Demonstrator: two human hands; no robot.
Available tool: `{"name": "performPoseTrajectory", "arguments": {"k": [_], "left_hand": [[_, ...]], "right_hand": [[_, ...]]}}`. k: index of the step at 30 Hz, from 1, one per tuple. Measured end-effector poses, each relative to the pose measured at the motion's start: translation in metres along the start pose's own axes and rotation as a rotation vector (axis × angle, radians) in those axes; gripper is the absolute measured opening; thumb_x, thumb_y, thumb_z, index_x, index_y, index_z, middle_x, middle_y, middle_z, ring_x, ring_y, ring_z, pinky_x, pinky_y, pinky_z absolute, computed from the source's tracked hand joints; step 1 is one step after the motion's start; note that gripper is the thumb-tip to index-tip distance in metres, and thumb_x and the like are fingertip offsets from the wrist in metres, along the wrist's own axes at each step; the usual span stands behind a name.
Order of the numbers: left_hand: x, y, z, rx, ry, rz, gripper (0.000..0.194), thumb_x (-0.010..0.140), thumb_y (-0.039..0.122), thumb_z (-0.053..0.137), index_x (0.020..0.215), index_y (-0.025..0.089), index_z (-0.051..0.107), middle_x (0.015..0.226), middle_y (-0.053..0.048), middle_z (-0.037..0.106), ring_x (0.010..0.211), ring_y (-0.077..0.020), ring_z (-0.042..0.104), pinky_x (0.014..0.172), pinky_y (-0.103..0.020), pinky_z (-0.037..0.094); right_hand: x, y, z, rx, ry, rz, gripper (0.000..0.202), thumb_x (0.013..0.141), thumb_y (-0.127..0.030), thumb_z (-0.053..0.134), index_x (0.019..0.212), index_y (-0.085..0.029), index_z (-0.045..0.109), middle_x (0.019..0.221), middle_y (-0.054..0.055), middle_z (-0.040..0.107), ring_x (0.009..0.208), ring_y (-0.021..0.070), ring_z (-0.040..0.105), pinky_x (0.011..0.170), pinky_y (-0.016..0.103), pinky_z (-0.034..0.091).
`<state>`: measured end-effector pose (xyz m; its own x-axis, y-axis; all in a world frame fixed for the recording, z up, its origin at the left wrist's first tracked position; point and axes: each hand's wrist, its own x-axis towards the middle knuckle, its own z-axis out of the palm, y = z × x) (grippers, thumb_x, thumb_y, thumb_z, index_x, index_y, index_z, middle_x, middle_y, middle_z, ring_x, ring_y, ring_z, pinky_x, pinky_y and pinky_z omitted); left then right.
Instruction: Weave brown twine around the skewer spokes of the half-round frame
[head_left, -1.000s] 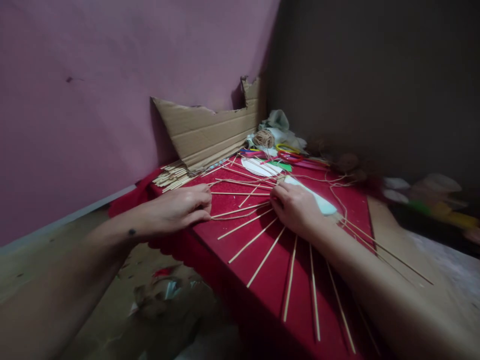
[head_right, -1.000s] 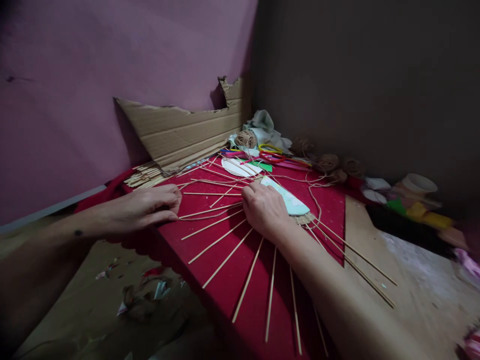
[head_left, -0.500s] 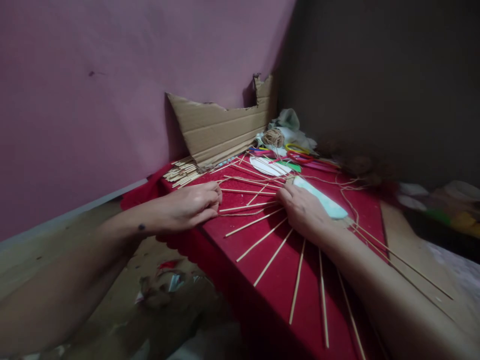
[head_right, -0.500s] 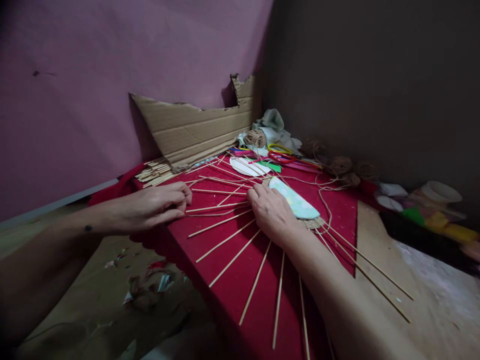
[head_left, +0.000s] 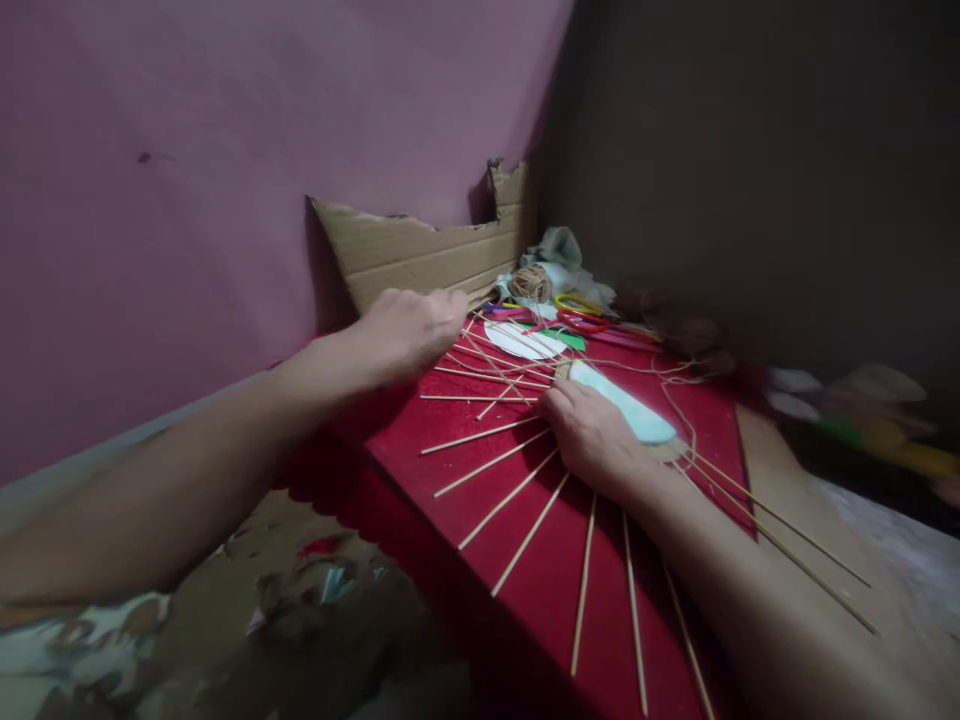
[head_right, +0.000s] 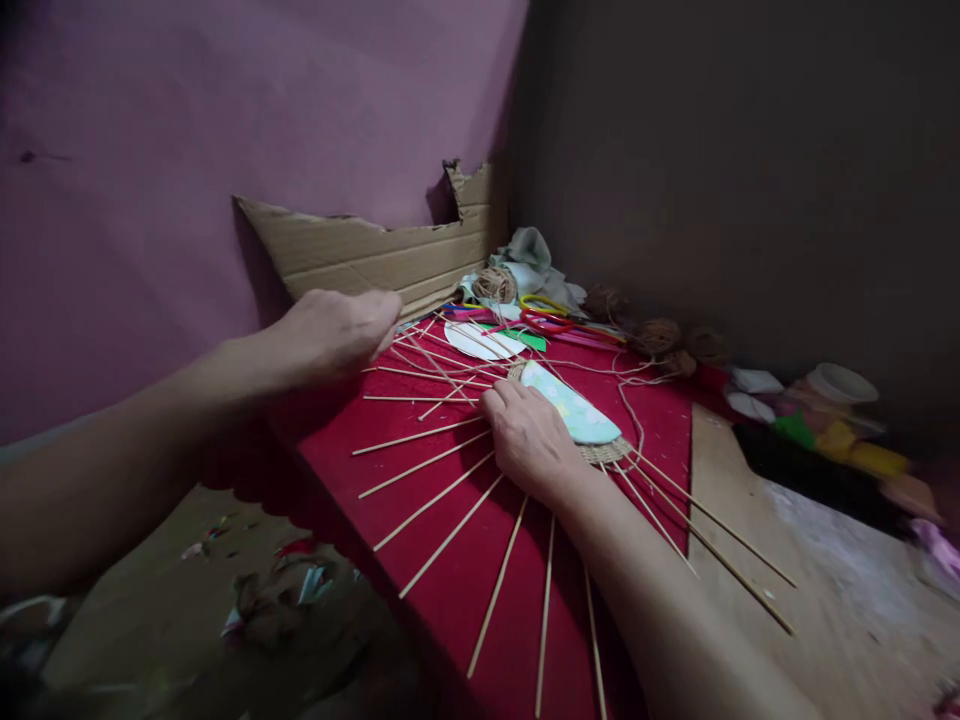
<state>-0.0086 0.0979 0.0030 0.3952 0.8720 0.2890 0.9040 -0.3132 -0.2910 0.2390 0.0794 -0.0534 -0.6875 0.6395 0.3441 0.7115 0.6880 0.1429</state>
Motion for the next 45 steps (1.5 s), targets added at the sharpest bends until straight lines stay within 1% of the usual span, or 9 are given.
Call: {"name": "performPoseTrajectory", "arguments": {"k": [8,12,21,28,32,36,39,42,45], "left_hand": [[0.093,0.034,-0.004,-0.095,0.066,0.115,0.030,0.090,0.011,0.037,0.115,0.010,0.055,0.100,-0.015,0.067,0.093,-0.0228,0.065,0.075,-0.029,0.044],[0.119,0.053,0.006,-0.118,0.190,0.136,0.033,0.091,0.008,0.032,0.116,0.007,0.053,0.102,-0.019,0.066,0.094,-0.0275,0.066,0.072,-0.033,0.046],[0.118,0.051,0.039,-0.207,0.220,-0.029,0.030,0.092,0.025,0.042,0.117,0.009,0.050,0.103,-0.016,0.066,0.092,-0.0288,0.067,0.071,-0.033,0.047],[0.124,0.038,0.054,-0.292,0.190,-0.002,0.031,0.087,0.018,0.047,0.115,0.014,0.057,0.105,-0.013,0.066,0.092,-0.0245,0.065,0.074,-0.031,0.047],[0.125,0.032,0.048,-0.360,0.229,-0.007,0.036,0.075,0.009,0.051,0.107,0.014,0.065,0.107,-0.011,0.066,0.093,-0.0224,0.064,0.078,-0.029,0.048],[0.121,0.035,0.029,-0.735,0.292,-0.029,0.033,0.067,0.006,0.046,0.086,0.013,0.073,0.082,-0.006,0.070,0.074,-0.0151,0.063,0.069,-0.025,0.048],[0.116,0.038,0.020,-1.002,0.132,0.061,0.031,0.066,0.009,0.049,0.084,0.012,0.073,0.058,0.000,0.063,0.050,-0.0093,0.052,0.052,-0.021,0.041],[0.114,0.040,0.020,-1.053,-0.039,0.243,0.025,0.065,0.011,0.054,0.082,0.013,0.073,0.057,0.002,0.061,0.049,-0.0078,0.050,0.049,-0.020,0.037],[0.117,0.037,0.025,-0.990,0.159,0.258,0.023,0.070,0.013,0.053,0.083,0.013,0.072,0.071,-0.002,0.066,0.063,-0.0106,0.057,0.058,-0.021,0.042]], "right_hand": [[-0.004,-0.001,0.008,0.107,0.152,0.041,0.022,0.090,-0.009,0.038,0.103,-0.013,0.056,0.093,0.012,0.060,0.083,0.0215,0.051,0.074,0.032,0.043],[-0.003,-0.003,0.004,0.063,0.154,-0.008,0.025,0.089,-0.009,0.042,0.105,-0.012,0.060,0.102,0.014,0.062,0.087,0.0241,0.048,0.078,0.035,0.044],[-0.001,-0.001,0.008,0.126,0.182,0.068,0.021,0.087,-0.009,0.046,0.087,-0.013,0.066,0.085,0.012,0.065,0.084,0.0237,0.049,0.079,0.038,0.044],[-0.002,0.002,0.008,0.218,0.195,0.057,0.023,0.085,-0.005,0.044,0.089,-0.014,0.065,0.087,0.011,0.065,0.086,0.0230,0.051,0.079,0.037,0.046],[-0.001,0.001,0.007,0.216,0.186,0.054,0.024,0.084,-0.005,0.043,0.088,-0.014,0.065,0.086,0.012,0.065,0.085,0.0232,0.051,0.079,0.037,0.047],[-0.001,0.001,0.006,0.211,0.193,0.057,0.024,0.084,-0.004,0.043,0.089,-0.011,0.066,0.086,0.013,0.064,0.084,0.0237,0.050,0.079,0.038,0.047],[-0.001,0.001,0.006,0.207,0.187,0.062,0.024,0.083,-0.004,0.043,0.090,-0.009,0.066,0.085,0.013,0.064,0.084,0.0239,0.050,0.079,0.038,0.047],[0.000,0.001,0.006,0.207,0.173,0.072,0.025,0.083,-0.004,0.044,0.091,-0.010,0.066,0.085,0.012,0.064,0.084,0.0236,0.049,0.079,0.037,0.046],[0.000,0.001,0.006,0.207,0.155,0.085,0.025,0.083,-0.004,0.044,0.091,-0.011,0.066,0.086,0.012,0.063,0.085,0.0234,0.048,0.079,0.037,0.045]]}}
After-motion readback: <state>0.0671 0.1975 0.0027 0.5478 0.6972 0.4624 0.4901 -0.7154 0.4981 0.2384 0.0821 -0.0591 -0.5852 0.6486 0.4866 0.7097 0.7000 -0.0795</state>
